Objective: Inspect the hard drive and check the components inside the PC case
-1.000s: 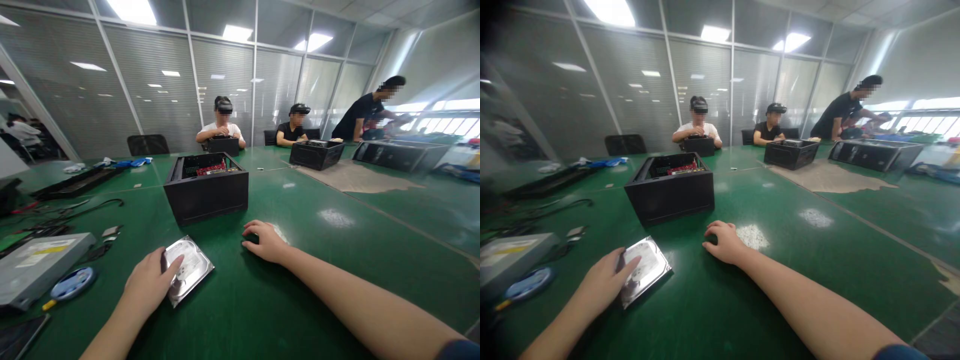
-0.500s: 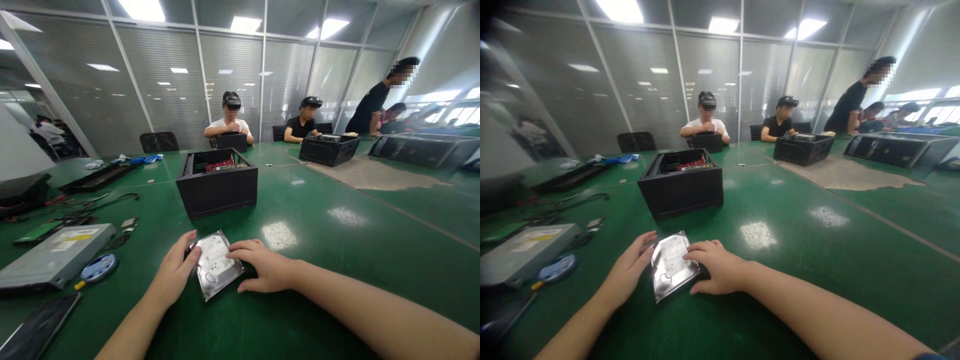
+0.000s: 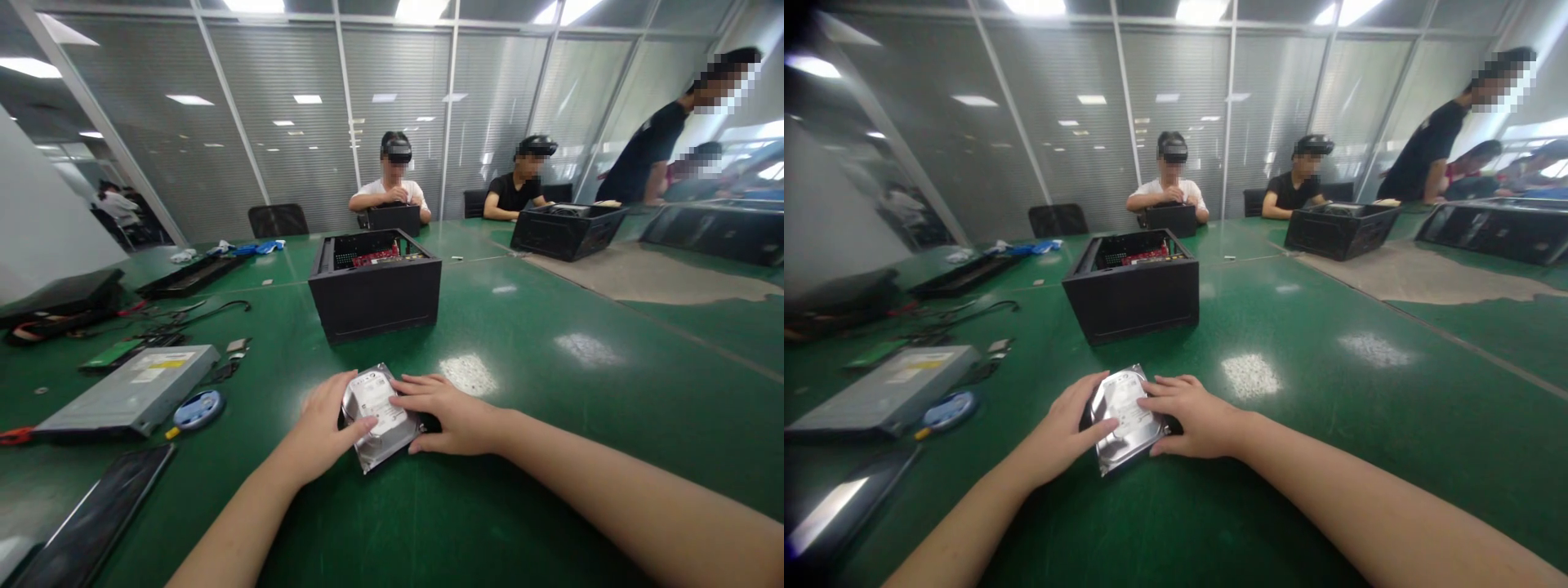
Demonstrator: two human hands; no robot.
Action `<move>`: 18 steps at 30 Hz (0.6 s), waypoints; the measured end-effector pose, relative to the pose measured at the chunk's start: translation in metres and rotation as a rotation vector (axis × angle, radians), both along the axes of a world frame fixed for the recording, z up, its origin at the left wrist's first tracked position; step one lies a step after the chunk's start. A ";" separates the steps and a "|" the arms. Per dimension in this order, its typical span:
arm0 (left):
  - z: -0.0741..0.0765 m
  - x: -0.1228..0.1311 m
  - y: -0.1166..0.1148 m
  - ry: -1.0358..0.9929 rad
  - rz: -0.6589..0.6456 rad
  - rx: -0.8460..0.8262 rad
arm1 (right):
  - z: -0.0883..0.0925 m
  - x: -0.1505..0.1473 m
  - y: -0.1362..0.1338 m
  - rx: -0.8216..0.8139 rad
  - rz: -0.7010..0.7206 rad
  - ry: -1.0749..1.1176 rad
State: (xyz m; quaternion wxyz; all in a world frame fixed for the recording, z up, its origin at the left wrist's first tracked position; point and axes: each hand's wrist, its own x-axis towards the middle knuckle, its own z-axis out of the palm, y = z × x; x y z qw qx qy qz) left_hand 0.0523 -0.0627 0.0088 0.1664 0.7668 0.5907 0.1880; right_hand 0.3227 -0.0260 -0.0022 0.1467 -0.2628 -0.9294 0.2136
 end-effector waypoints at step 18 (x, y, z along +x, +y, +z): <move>0.001 -0.006 -0.003 0.113 -0.164 -0.065 | 0.002 0.000 -0.003 -0.026 0.044 0.032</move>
